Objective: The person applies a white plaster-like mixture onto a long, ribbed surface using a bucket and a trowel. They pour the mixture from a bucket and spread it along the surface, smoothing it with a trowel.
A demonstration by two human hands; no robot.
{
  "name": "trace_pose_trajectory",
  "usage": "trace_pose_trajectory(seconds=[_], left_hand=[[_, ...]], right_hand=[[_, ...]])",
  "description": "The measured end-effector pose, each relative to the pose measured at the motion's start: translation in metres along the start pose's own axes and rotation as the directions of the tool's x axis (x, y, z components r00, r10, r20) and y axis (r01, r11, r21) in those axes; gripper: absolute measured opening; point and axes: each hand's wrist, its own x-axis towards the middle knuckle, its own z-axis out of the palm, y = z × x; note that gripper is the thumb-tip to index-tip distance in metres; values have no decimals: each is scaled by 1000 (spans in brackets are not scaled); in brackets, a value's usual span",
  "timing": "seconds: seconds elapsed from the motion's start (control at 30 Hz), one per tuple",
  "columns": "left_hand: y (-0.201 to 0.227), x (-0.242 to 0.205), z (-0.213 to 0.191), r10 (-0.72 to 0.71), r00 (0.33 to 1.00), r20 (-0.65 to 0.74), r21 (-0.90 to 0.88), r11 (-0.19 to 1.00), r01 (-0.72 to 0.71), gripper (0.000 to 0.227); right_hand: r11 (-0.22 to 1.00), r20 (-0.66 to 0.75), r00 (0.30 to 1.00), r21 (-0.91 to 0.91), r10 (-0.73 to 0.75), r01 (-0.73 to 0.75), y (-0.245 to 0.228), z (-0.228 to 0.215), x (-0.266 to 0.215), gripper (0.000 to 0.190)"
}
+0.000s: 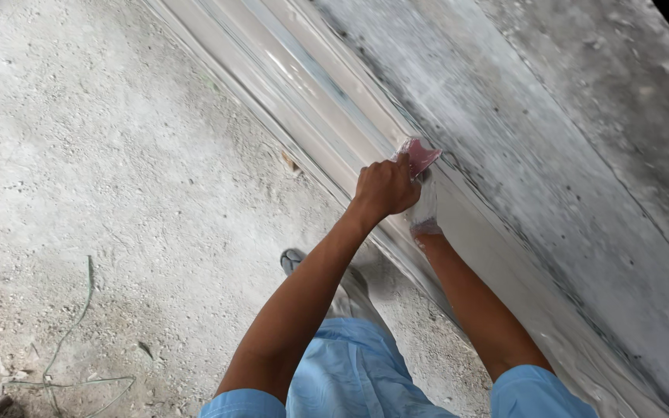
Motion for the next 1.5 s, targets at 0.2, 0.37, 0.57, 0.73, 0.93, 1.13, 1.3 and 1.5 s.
trace_pose_trajectory(seconds=[0.2,0.37,0.57,0.73,0.93,1.13,1.3,1.5], left_hand=[[78,-69,93,35,999,-11,36,999,-34,43],[153,-126,184,59,998,-36,28,998,-58,51],[247,-194,275,45,999,12,40,998,-45,48],[311,-236,337,84,996,23,25,996,-84,49],[374,-287,415,100,992,76,32,994,-103,48],[445,-330,474,9,984,179,-31,1000,-3,44],[492,-366,515,3,978,208,-22,1000,1,43],[534,-399,552,41,968,247,-77,997,-22,36]], right_hand=[[820,0,996,-568,-84,69,-57,-68,-96,25],[399,191,951,-874,-245,278,-66,-177,-185,31],[502,113,977,-844,-180,191,-80,-299,-287,37],[569,62,988,-812,-141,132,-88,-383,-351,42],[666,-10,995,-744,-96,57,-81,-493,-435,48],[532,47,988,-838,-147,119,-99,-580,-500,54],[-169,342,909,-936,-238,308,-126,-630,-553,63],[-164,50,997,-985,59,59,-158,-661,-608,49]])
